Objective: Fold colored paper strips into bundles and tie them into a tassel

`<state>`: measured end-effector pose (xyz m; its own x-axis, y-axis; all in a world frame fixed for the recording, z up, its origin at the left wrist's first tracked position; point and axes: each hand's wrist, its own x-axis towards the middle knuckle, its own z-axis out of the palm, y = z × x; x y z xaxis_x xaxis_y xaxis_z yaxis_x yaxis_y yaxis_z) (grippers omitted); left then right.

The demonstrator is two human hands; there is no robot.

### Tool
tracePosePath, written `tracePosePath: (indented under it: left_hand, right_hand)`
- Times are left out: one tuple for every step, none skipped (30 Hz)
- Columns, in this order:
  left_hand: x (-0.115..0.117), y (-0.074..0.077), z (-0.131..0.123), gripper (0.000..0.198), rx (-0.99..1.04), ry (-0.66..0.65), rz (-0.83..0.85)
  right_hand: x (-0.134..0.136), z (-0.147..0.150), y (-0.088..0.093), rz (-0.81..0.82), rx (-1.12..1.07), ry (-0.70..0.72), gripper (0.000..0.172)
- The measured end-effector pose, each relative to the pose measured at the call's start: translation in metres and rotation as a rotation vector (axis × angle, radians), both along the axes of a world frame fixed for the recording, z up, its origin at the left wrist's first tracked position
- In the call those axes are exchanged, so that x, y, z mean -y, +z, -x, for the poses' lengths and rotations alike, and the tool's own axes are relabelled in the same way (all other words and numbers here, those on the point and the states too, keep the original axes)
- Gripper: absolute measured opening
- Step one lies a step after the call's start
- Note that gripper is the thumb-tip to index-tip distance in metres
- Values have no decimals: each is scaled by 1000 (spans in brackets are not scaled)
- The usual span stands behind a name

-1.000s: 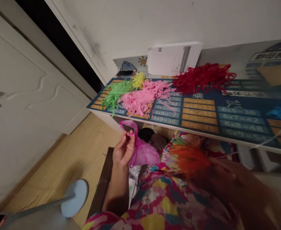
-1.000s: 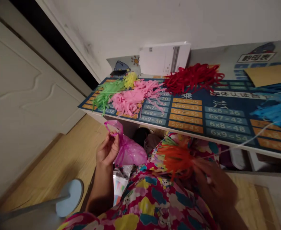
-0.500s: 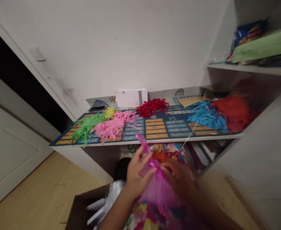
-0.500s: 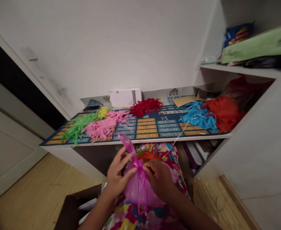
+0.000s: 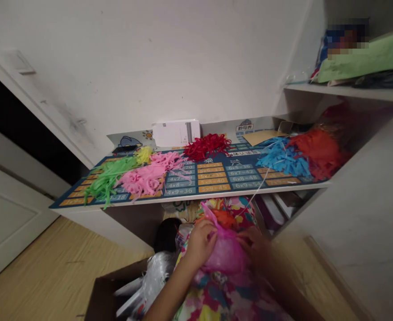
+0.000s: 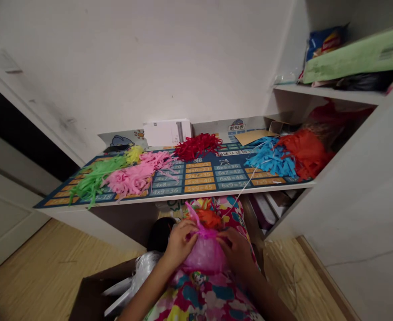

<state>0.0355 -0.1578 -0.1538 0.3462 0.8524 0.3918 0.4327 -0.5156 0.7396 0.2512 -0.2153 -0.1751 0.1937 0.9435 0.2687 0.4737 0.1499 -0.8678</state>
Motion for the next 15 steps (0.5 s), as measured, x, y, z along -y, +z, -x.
tracePosePath:
  left_hand:
    - [-1,0,3,13,19,20,37]
    - [-2,0,6,14,36,36,70]
    - [-2,0,8,15,46,43,98]
    - [-1,1,10,13,46,37,120]
    - [2,2,10,8,38,16,137]
    - [4,4,9,7,18,-15,151]
    - [8,5,6,18,-14,-49,158]
    - [11,6,2,29,-54,-74,154]
    - [13,7,-2,34,-89,-81,140]
    - [15,7,-6,32,-106,-65,119]
    - [15,6,-9,22,-103,-22,97]
    - [15,4,-10,11,-78,47,73]
    - [13,3,-9,10,-38,132,44]
    - [11,2,-7,14,5,218,9]
    - [9,1,-4,16,44,292,-32]
  right_hand:
    - [-1,-6,-4,39,-21,-44,29]
    - [-2,-12,-8,83,-52,-89,31]
    - [-2,-17,-10,118,-80,-120,33]
    - [-1,-21,-12,134,-94,-126,34]
    - [0,-24,-12,131,-86,-105,33]
    - [2,-25,-12,116,-54,-59,31]
    - [4,-24,-11,92,-5,1,29]
    - [6,-23,-9,71,50,64,29]
    - [8,-21,-7,62,95,115,31]
    - [11,-20,-5,68,121,144,31]
    - [12,-20,-2,82,121,142,30]
    - [14,-21,0,99,95,107,32]
    - [15,-22,1,117,50,47,35]
    - [17,-25,3,135,-6,-27,39]
    - [18,-28,3,150,-58,-95,41]
